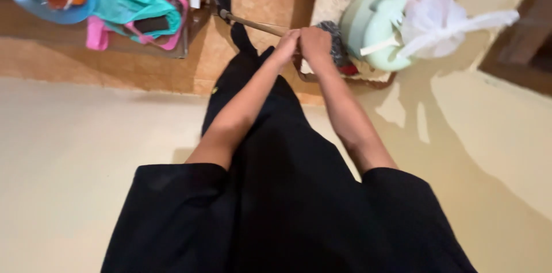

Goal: The person sweeps the floor around a table and chairs using a broom, moving debris into an orange dustpan.

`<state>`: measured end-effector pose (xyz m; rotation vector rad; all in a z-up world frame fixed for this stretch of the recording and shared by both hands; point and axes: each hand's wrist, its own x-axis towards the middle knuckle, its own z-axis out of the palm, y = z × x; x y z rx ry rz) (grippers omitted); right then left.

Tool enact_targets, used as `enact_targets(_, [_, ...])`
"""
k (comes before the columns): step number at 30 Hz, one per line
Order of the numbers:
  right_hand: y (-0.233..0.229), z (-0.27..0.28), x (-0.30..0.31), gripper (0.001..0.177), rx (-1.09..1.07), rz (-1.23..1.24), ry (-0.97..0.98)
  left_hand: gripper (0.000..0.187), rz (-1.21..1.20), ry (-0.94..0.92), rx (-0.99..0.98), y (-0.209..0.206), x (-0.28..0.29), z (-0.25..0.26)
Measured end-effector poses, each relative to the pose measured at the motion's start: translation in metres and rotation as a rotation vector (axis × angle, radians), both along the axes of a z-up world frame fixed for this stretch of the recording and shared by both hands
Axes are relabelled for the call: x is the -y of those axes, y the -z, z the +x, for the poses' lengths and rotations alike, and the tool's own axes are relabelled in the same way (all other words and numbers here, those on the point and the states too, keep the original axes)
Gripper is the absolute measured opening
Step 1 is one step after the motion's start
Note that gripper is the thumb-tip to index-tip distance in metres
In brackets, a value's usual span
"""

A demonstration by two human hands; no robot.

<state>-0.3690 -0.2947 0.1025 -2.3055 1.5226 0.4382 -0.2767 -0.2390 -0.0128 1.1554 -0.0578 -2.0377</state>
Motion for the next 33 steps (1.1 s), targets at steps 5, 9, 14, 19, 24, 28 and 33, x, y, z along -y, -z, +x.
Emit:
enact_targets(5, [0.012,0.01,0.059,0.016,-0.139,0.031,-0.236,0.049,-0.22,-0.129,0.252,-0.005,0.035,0.003])
enact_targets(9, [0.021,0.021,0.115,0.015,-0.186,-0.084,-0.471,0.057,-0.165,-0.065,0.365,-0.007,0.059,0.012])
enact_targets(14, [0.055,0.038,0.188,0.012,-0.229,-0.137,-0.663,0.068,0.109,-0.017,0.253,-0.024,0.113,0.025])
enact_targets(19, [0.117,0.055,0.281,0.013,-0.207,-0.146,-0.821,0.08,-0.134,-0.104,0.559,-0.02,0.19,0.027])
enact_targets(24, [0.129,0.046,0.358,0.014,-0.356,0.033,-0.584,0.088,-0.091,-0.044,0.578,-0.025,0.265,0.006])
enact_targets(28, [0.14,0.033,0.417,0.023,-0.39,-0.064,-0.513,0.091,-0.12,-0.068,0.484,-0.029,0.326,-0.013])
enact_targets(33, [0.172,0.037,0.505,0.022,-0.423,-0.143,-0.369,0.091,-0.081,-0.005,0.538,-0.048,0.37,0.001])
